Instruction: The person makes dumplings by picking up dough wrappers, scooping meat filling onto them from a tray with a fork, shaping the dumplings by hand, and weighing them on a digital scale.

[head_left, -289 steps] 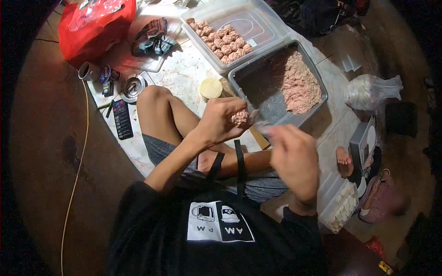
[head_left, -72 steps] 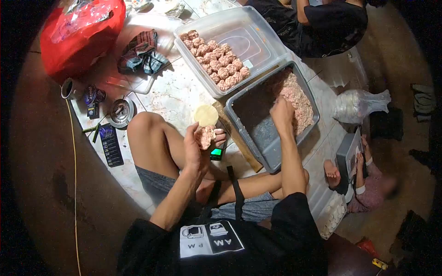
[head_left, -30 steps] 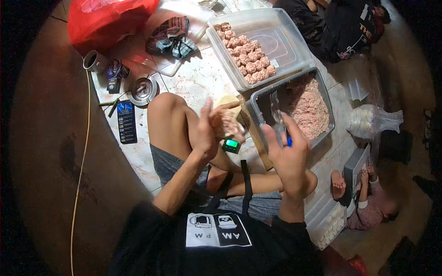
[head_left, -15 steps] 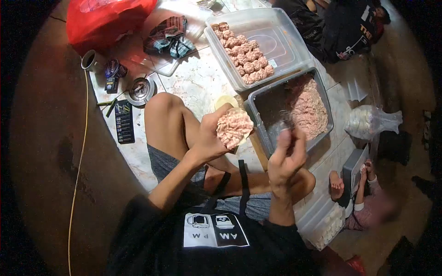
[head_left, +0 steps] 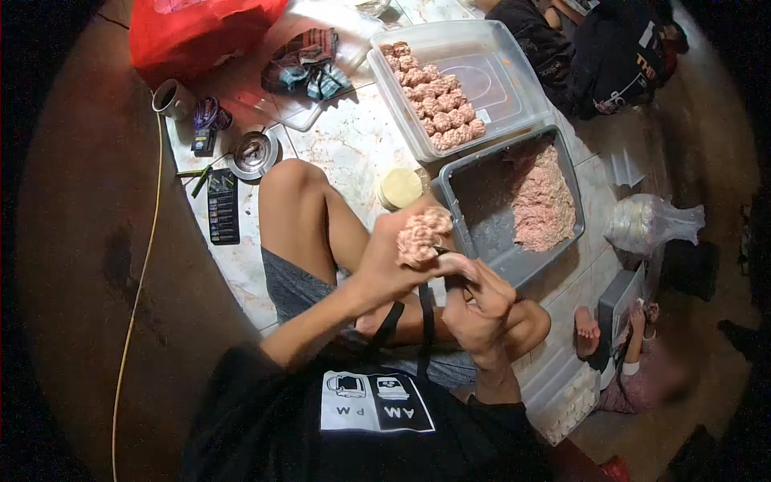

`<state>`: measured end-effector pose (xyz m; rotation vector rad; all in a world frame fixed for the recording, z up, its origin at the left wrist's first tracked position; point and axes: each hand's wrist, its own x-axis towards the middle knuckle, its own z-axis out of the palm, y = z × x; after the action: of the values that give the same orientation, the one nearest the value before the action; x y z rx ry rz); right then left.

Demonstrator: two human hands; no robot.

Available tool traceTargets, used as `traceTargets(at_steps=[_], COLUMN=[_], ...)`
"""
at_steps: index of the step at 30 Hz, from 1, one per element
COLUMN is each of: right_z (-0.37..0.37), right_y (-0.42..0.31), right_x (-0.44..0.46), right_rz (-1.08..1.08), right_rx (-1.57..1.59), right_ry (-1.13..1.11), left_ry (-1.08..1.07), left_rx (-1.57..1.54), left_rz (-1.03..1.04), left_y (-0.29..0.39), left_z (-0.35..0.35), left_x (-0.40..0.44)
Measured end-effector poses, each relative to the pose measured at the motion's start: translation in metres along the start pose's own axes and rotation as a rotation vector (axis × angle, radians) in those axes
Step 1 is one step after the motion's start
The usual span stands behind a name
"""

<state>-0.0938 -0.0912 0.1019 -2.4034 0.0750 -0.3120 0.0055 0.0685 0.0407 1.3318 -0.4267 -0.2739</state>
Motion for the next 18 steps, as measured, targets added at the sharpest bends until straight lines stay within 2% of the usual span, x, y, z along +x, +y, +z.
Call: traceTargets(at_steps=[1,4,5,6,9,10,12,14,15,18], right_z=[0.003,-0.009,-0.009,-0.009,-0.012,-0.011,-0.007,-0.009,-0.012,-0.016], right_y=[-0.005,-0.012,-0.012,-0.012,-0.018,-0.017,-0.016,-0.019,-0.021,-0.035], right_x=[-0.002,-0.001,-0.001,0.001,0.001,0.0,0.0,-0.002,-0.004,0.002], right_rz=[-0.013,-0.063,-0.083,-0.077,-0.051,0.0,0.098,0.17,0.211,0.125], right_rx=[0.057,-0.158,-0.204,-0.177,-0.099,-0.019,0.144,0.239,0.286,0.149], right_ry=[-0.017,-0.002,-0.005,0.015,0.059,0.047,0.033,0.023,0.014,-0.009], left_ry=[-0.052,0.126,0.069,0.012,0.034,0.043,-0.025,-0.162,-0.188,-0.268], left_rx=[0.038,-0.219,-0.154,-0.091,-0.06,-0.277,-0.359,-0.092,-0.098,-0.166], left_rz=[0.015,-0.114,-0.053,-0.001,-0.022,-0.077,-0.07,0.042,0.034,-0.02], left_y=[0.0,0.001,0.002,0.003,0.012,0.017,0.022,0.021,0.024,0.031], left_z=[0.005,0.007,0.003,-0.003,-0.012,-0.014,-0.02,-0.025,-0.025,-0.022], left_x=[-0.003,0.005,0.007,0.006,-0.001,-0.002,-0.001,0.002,0.002,0.002])
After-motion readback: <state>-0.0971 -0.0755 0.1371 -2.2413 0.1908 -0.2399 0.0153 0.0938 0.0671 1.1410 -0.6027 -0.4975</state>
